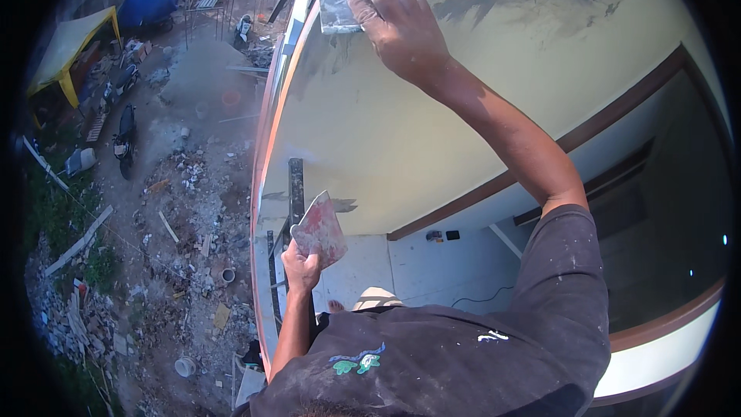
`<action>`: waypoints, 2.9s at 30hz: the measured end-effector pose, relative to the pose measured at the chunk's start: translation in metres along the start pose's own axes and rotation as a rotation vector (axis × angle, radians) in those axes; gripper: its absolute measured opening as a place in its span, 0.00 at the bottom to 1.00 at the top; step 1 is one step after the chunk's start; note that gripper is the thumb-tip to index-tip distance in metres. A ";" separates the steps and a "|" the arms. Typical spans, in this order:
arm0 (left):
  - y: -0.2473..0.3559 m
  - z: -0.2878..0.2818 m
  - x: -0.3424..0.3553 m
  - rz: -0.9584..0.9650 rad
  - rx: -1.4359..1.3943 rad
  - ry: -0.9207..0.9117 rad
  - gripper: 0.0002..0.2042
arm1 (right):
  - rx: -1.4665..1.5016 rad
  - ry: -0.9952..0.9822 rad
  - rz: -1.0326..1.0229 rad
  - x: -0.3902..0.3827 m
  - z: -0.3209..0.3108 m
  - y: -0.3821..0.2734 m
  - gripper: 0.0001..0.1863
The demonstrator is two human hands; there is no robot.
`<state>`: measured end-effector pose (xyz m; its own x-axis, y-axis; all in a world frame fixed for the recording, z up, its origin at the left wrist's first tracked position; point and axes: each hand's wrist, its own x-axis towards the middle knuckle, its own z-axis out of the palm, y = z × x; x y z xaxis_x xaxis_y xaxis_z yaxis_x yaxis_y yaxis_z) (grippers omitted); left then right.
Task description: The person applies putty or plaster to a wall using a putty knife and a hawk to smooth out imperfections.
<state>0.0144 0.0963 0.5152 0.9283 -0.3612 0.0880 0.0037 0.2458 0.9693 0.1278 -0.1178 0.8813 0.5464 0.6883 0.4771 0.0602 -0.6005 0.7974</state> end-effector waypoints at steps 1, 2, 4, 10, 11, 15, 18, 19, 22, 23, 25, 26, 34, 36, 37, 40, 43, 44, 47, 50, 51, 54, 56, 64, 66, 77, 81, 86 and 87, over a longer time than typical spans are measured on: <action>0.002 0.001 0.000 -0.003 -0.006 0.001 0.12 | -0.059 0.066 0.103 0.012 -0.003 0.016 0.23; 0.004 0.002 0.001 -0.001 -0.013 -0.007 0.12 | -0.055 0.064 0.098 0.017 -0.003 0.022 0.23; 0.004 0.002 0.000 -0.001 -0.026 -0.013 0.12 | -0.186 0.052 0.216 0.023 -0.004 0.029 0.22; 0.006 0.001 0.002 0.005 -0.014 -0.041 0.12 | -0.019 -0.156 -0.078 -0.021 0.013 -0.053 0.17; 0.004 0.002 0.002 0.018 -0.008 -0.032 0.13 | 0.057 -0.221 -0.062 -0.016 0.007 -0.060 0.14; 0.003 -0.001 0.001 0.040 0.013 -0.027 0.14 | 0.334 -0.282 0.271 0.056 -0.030 -0.037 0.14; -0.008 -0.004 -0.001 0.056 0.040 -0.025 0.14 | 0.241 -0.487 0.537 0.125 -0.060 0.016 0.18; -0.002 0.005 0.003 0.077 0.011 -0.056 0.14 | 0.257 -0.399 0.440 0.132 -0.065 0.056 0.20; 0.004 0.003 0.003 0.043 -0.040 -0.040 0.12 | 0.067 -0.297 0.397 0.147 -0.038 0.073 0.17; 0.006 0.003 0.003 0.031 -0.056 -0.032 0.12 | -0.026 -0.242 0.375 0.150 -0.032 0.077 0.16; 0.005 0.002 0.003 0.017 -0.081 -0.024 0.12 | -0.121 -0.191 0.344 0.159 -0.015 0.087 0.15; 0.001 0.003 0.003 0.024 -0.086 -0.026 0.12 | -0.108 -0.447 0.524 0.163 -0.009 0.089 0.14; 0.002 0.003 0.001 0.065 -0.101 -0.022 0.13 | 0.179 -0.637 0.678 0.123 0.001 0.009 0.15; 0.003 -0.002 0.001 0.007 -0.098 -0.065 0.14 | 0.276 -0.728 0.629 0.119 0.011 -0.030 0.15; 0.002 0.001 0.002 0.020 -0.095 -0.067 0.14 | 0.281 -0.750 0.550 0.114 0.015 -0.050 0.16; 0.000 0.003 0.002 0.037 -0.079 -0.029 0.17 | 0.473 -0.754 0.497 0.068 0.014 -0.107 0.16; 0.005 0.006 0.002 0.056 -0.043 -0.010 0.17 | 0.653 -0.678 0.593 0.026 -0.011 -0.134 0.16; 0.002 0.005 0.002 0.066 -0.028 -0.007 0.16 | 0.668 -0.662 0.597 0.013 -0.017 -0.136 0.16; -0.010 0.003 0.006 0.039 -0.086 0.048 0.13 | 0.883 -0.423 0.810 -0.038 -0.035 -0.134 0.14; -0.016 -0.007 0.018 -0.302 -0.709 -0.048 0.17 | 1.077 -0.367 1.099 -0.092 -0.059 -0.142 0.14; -0.009 -0.007 0.023 -0.375 -0.913 -0.045 0.19 | 1.087 -0.380 1.096 -0.105 -0.068 -0.147 0.14; 0.006 -0.006 0.036 -0.467 -0.983 -0.174 0.23 | 1.136 0.063 0.675 -0.140 -0.082 -0.166 0.15; 0.040 0.010 0.039 -0.592 -1.113 -0.248 0.26 | 1.048 0.078 0.501 -0.155 -0.094 -0.167 0.18; 0.073 0.035 0.034 -0.397 -1.045 -0.296 0.29 | 0.985 -0.041 0.356 -0.203 -0.094 -0.153 0.20; 0.085 0.050 0.031 -0.350 -1.007 -0.284 0.30 | 0.886 -0.024 0.457 -0.224 -0.081 -0.149 0.21; 0.074 0.090 0.036 -0.310 -0.888 -0.375 0.29 | 2.294 -0.005 1.351 -0.267 -0.077 -0.070 0.20; 0.084 0.117 0.031 -0.396 -1.054 -0.449 0.27 | 2.602 -0.292 1.308 -0.274 -0.059 -0.082 0.20; 0.136 0.120 0.044 -0.075 -0.835 -0.365 0.24 | 2.226 -0.140 1.514 -0.294 -0.055 -0.082 0.21; 0.144 0.113 0.050 0.009 -0.721 -0.272 0.21 | 2.181 0.027 1.620 -0.285 -0.065 -0.071 0.21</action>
<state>0.0191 0.0117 0.6856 0.8060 -0.5415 0.2391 0.3242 0.7417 0.5871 -0.0859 -0.2449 0.7130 0.9515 -0.3068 0.0243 0.1051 0.2495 -0.9627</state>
